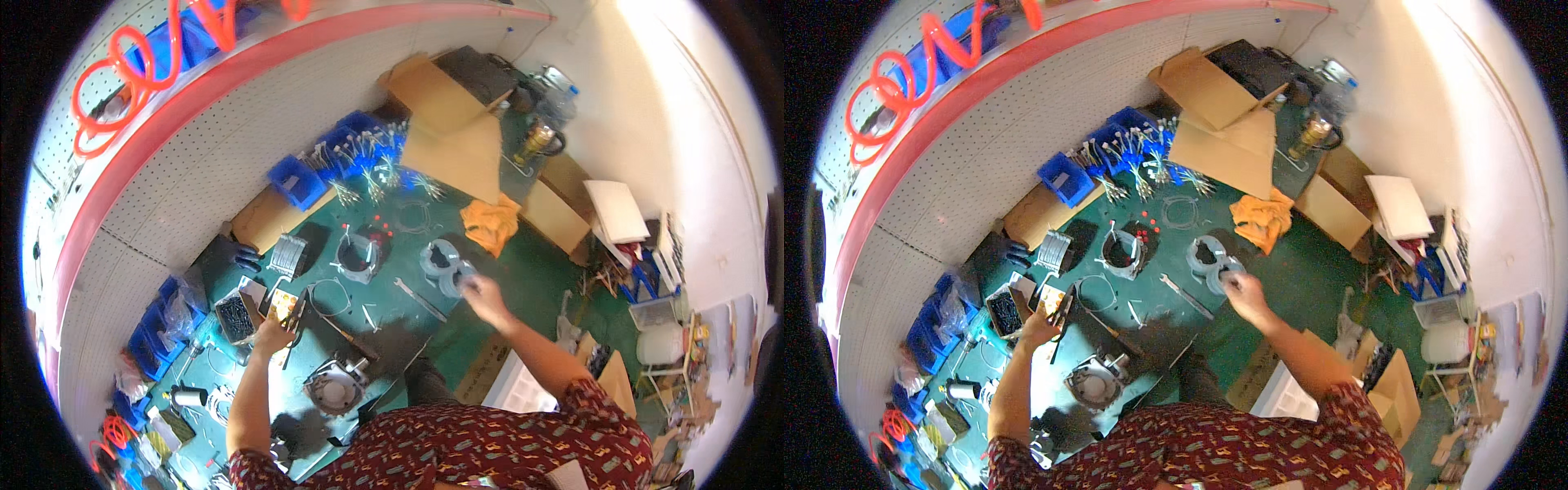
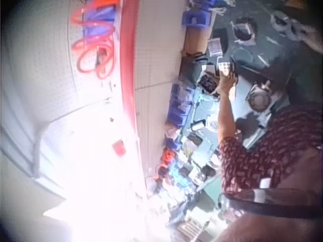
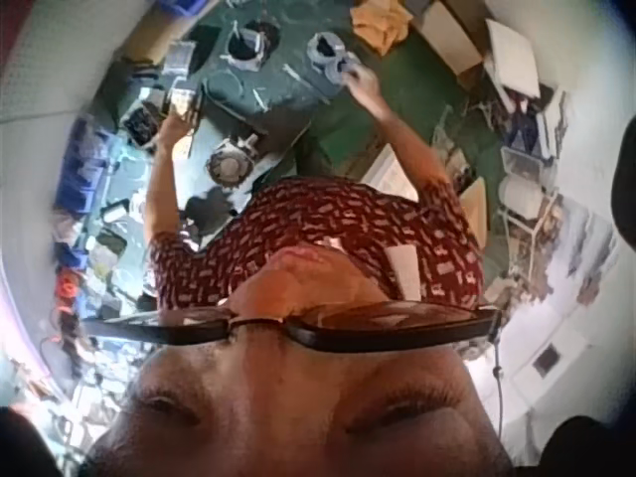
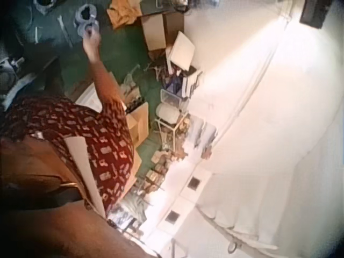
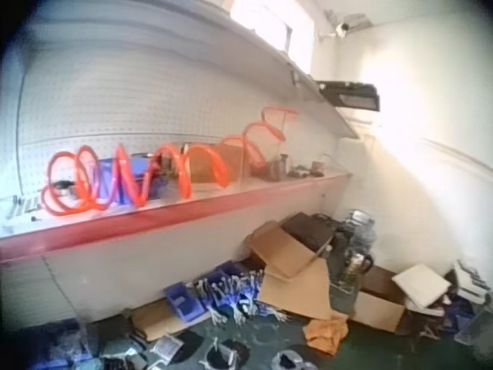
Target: The person uses a pneumatic tool to fasten parts of a circular metal housing, then attaches blue wire connectors to the assembly. They repeat the process on multiple units, moving finished items aside on the workbench.
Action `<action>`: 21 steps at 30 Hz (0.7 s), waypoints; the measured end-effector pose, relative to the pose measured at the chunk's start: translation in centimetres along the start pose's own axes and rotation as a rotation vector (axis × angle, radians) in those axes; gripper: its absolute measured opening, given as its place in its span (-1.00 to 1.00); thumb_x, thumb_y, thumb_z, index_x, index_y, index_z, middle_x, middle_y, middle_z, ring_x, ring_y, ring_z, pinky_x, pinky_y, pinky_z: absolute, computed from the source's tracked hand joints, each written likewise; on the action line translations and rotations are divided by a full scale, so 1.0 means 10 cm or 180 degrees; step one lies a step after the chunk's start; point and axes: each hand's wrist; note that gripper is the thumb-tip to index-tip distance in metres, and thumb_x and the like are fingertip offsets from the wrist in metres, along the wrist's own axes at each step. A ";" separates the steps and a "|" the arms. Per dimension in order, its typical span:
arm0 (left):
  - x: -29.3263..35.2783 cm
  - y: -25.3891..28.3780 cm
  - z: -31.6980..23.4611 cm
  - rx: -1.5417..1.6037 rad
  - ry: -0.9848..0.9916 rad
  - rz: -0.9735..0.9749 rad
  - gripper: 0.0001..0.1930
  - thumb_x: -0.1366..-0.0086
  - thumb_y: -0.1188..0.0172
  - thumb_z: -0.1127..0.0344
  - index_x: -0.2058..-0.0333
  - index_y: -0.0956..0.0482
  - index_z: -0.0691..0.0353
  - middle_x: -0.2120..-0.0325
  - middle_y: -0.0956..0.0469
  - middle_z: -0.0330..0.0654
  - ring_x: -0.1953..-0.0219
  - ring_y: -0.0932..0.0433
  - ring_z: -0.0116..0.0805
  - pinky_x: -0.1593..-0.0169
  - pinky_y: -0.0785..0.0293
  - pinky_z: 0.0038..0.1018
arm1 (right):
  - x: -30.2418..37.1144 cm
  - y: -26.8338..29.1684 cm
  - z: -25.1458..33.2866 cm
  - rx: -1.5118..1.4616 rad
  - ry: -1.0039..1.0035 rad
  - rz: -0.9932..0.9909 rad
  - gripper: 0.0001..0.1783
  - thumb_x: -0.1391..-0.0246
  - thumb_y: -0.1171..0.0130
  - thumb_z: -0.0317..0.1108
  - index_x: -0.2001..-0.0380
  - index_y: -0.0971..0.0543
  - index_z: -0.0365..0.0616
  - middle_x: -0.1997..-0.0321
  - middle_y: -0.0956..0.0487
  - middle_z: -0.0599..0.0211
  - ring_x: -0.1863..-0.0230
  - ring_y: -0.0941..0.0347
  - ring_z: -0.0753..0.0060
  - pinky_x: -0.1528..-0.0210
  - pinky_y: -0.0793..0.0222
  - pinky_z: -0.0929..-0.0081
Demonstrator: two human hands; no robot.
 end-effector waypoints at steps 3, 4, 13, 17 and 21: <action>0.41 0.40 -0.10 0.0084 0.0156 0.0049 -0.53 -0.01 -0.35 0.19 0.11 -0.58 0.34 0.42 -0.65 0.16 0.34 -0.68 0.08 0.24 -0.57 -0.13 | -1.43 -0.60 -0.14 -0.0080 0.0071 0.0395 -0.70 -0.02 -0.28 -0.32 0.16 -0.62 -0.21 0.34 -0.65 0.06 0.32 -0.61 0.17 0.24 -0.48 0.30; 0.45 0.48 -0.19 -0.0102 0.0255 0.0023 -0.55 -0.03 -0.33 0.20 0.12 -0.58 0.35 0.44 -0.65 0.15 0.41 -0.68 0.08 0.31 -0.56 -0.13 | -1.84 -0.81 -0.32 0.0176 -0.0042 0.0410 -0.65 -0.01 -0.29 -0.25 0.16 -0.61 -0.22 0.30 -0.65 0.01 0.27 -0.61 0.01 0.19 -0.49 0.20; 1.98 0.68 -1.87 0.1696 0.1209 -0.1444 -0.83 -0.14 -0.27 0.48 0.28 -0.53 0.35 0.47 -0.51 -0.23 0.44 -0.46 -0.47 0.34 -0.43 -0.46 | -3.46 -2.18 -0.07 0.1198 -0.0539 0.0507 -0.42 0.02 -0.30 0.07 0.10 -0.59 -0.19 0.07 -0.63 -0.01 0.00 -0.56 -0.06 -0.03 -0.48 0.00; 2.02 0.43 -2.46 0.2212 0.1107 -0.1217 -0.76 -0.13 -0.26 0.49 0.20 -0.51 0.35 0.43 -0.52 -0.25 0.35 -0.48 -0.48 0.25 -0.45 -0.50 | -3.57 -2.29 -0.26 0.1252 -0.0586 0.0381 -0.42 0.03 -0.28 0.02 0.08 -0.58 -0.22 0.07 -0.63 -0.05 0.01 -0.57 -0.08 -0.04 -0.48 0.04; 1.80 0.33 -2.86 0.2211 0.0499 -0.0982 -0.70 -0.13 -0.23 0.51 0.13 -0.47 0.34 0.35 -0.52 -0.20 0.30 -0.49 -0.47 0.23 -0.48 -0.50 | -3.79 -2.15 -0.68 0.0168 -0.0325 0.0258 -0.56 -0.10 -0.22 -0.21 0.06 -0.45 -0.31 0.15 -0.64 -0.06 0.09 -0.62 0.02 0.07 -0.55 0.01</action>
Point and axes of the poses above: each hand's wrist, its own x-axis away from the middle knuckle, its own y-axis out of the back of the hand, z = x × y
